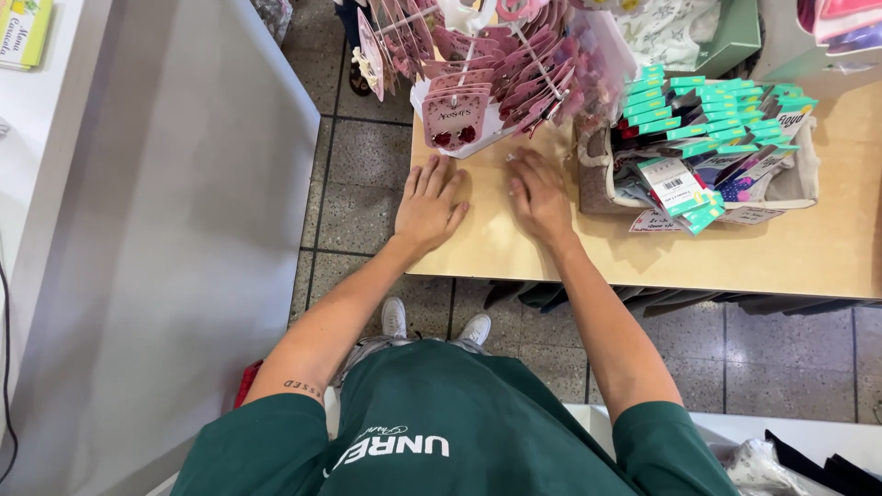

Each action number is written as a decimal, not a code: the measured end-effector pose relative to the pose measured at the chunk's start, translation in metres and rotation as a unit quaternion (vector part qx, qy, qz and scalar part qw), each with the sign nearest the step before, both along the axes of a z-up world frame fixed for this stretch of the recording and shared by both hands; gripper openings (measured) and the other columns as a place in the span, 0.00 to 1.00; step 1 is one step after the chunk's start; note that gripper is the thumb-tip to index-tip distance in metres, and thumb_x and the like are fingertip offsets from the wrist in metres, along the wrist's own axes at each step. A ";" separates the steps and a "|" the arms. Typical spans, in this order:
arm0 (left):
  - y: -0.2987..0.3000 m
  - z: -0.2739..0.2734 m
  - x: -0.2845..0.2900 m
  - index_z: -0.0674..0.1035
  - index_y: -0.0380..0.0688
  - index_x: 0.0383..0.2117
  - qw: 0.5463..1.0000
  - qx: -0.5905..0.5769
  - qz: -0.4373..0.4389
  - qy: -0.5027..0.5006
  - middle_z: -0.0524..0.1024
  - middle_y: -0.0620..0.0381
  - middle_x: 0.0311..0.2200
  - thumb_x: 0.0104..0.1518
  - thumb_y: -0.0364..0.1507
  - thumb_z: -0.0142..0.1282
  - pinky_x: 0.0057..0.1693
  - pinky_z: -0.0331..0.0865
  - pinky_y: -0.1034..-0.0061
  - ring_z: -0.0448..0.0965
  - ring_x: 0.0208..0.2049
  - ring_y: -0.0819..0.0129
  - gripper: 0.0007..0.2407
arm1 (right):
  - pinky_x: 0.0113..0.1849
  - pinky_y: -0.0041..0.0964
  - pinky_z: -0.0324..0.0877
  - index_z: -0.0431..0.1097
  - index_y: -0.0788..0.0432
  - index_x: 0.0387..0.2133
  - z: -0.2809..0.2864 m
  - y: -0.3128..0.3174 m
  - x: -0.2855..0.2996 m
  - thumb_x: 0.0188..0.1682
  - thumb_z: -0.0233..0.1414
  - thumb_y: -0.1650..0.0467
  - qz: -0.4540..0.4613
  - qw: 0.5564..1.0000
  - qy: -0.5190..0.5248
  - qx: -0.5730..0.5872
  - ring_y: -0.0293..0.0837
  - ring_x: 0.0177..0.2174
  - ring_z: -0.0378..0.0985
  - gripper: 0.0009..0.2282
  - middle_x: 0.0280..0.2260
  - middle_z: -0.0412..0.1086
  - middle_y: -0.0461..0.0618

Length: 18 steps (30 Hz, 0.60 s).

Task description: Organizing and hanging packaged hair clips and accessories onto a rotating display rack on a store counter.

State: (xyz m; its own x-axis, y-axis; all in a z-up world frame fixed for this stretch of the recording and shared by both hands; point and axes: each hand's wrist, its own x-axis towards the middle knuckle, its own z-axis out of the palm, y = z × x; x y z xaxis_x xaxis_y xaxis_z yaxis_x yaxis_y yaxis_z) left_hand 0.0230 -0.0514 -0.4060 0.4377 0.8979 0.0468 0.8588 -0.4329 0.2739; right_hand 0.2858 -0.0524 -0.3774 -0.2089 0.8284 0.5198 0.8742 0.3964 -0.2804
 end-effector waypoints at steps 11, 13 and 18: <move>-0.036 0.010 0.041 0.61 0.65 0.79 0.994 0.027 -0.107 -0.011 0.53 0.53 0.81 0.72 0.56 0.39 0.82 0.35 0.45 0.43 0.83 0.51 0.30 | 0.58 0.55 0.74 0.76 0.62 0.59 0.003 -0.002 0.018 0.66 0.46 0.73 -0.005 0.964 0.262 -0.035 0.63 0.56 0.81 0.14 0.55 0.79 0.64; -0.029 0.005 0.049 0.61 0.64 0.79 0.993 0.033 -0.111 -0.027 0.54 0.53 0.81 0.72 0.56 0.39 0.82 0.37 0.47 0.46 0.83 0.54 0.30 | 0.57 0.53 0.76 0.76 0.60 0.60 -0.002 -0.007 0.019 0.66 0.45 0.72 -0.012 0.959 0.283 -0.028 0.62 0.55 0.81 0.15 0.55 0.79 0.62; 0.007 0.000 0.072 0.63 0.52 0.78 0.974 0.025 -0.059 -0.218 0.63 0.46 0.76 0.75 0.51 0.43 0.82 0.52 0.53 0.59 0.80 0.54 0.29 | 0.52 0.51 0.81 0.75 0.66 0.57 -0.007 -0.040 0.008 0.68 0.41 0.72 -0.026 0.899 0.438 -0.019 0.60 0.53 0.83 0.15 0.56 0.77 0.65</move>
State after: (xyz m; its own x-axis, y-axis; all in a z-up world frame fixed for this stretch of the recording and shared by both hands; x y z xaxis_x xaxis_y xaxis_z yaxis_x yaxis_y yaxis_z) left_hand 0.0947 -0.0443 -0.4059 0.4665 0.8345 0.2934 0.6088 -0.5435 0.5779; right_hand 0.2935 -0.0922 -0.3840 0.3057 0.8453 0.4382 0.3290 0.3381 -0.8817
